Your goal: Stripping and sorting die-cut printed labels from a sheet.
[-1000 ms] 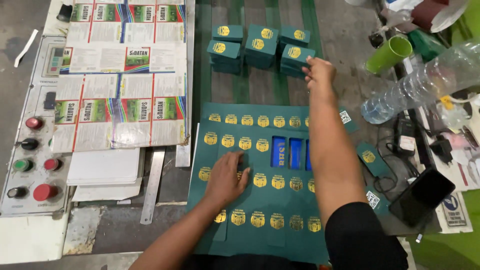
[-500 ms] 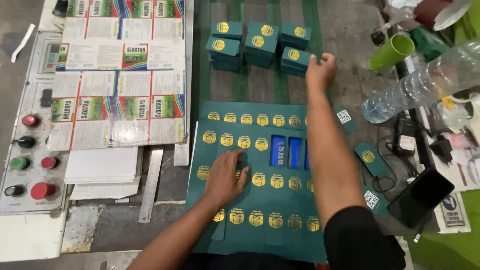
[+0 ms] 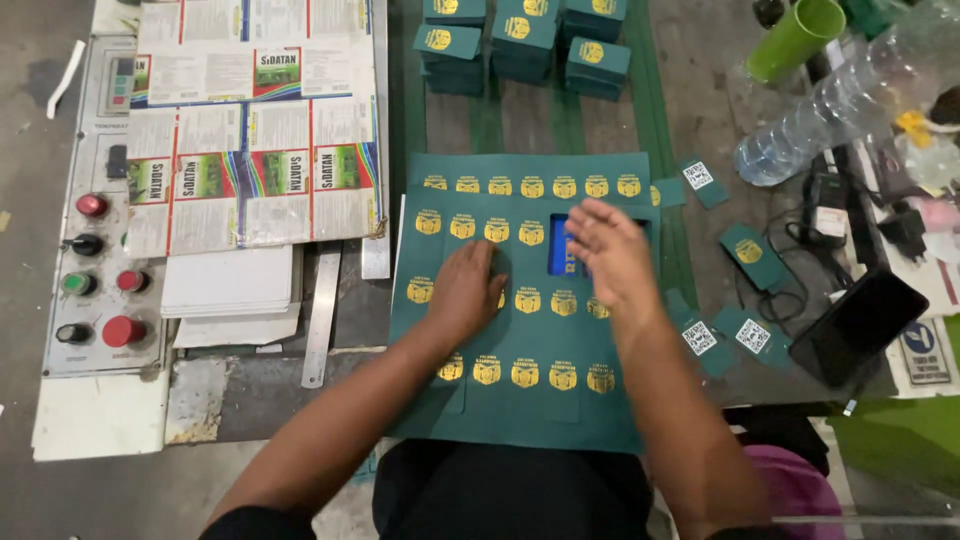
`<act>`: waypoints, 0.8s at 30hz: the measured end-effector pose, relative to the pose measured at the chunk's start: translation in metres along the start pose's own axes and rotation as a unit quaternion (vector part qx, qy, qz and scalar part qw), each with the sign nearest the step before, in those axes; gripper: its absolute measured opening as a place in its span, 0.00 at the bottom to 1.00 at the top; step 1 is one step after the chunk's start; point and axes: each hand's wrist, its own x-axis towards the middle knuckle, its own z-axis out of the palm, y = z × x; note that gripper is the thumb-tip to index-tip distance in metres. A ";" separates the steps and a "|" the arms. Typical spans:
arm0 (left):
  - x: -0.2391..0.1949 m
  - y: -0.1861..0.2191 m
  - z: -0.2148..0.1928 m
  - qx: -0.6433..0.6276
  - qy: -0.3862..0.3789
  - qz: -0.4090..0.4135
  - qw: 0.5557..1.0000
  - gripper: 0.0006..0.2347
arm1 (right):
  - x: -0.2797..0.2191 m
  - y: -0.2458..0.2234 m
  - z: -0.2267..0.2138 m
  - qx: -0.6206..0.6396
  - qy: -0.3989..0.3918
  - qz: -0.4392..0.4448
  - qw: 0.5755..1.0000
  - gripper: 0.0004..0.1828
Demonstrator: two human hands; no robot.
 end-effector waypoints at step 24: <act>0.134 -0.017 0.033 0.230 -0.070 0.060 0.969 0.23 | 0.003 0.085 0.018 -0.239 0.058 -0.164 0.955 0.26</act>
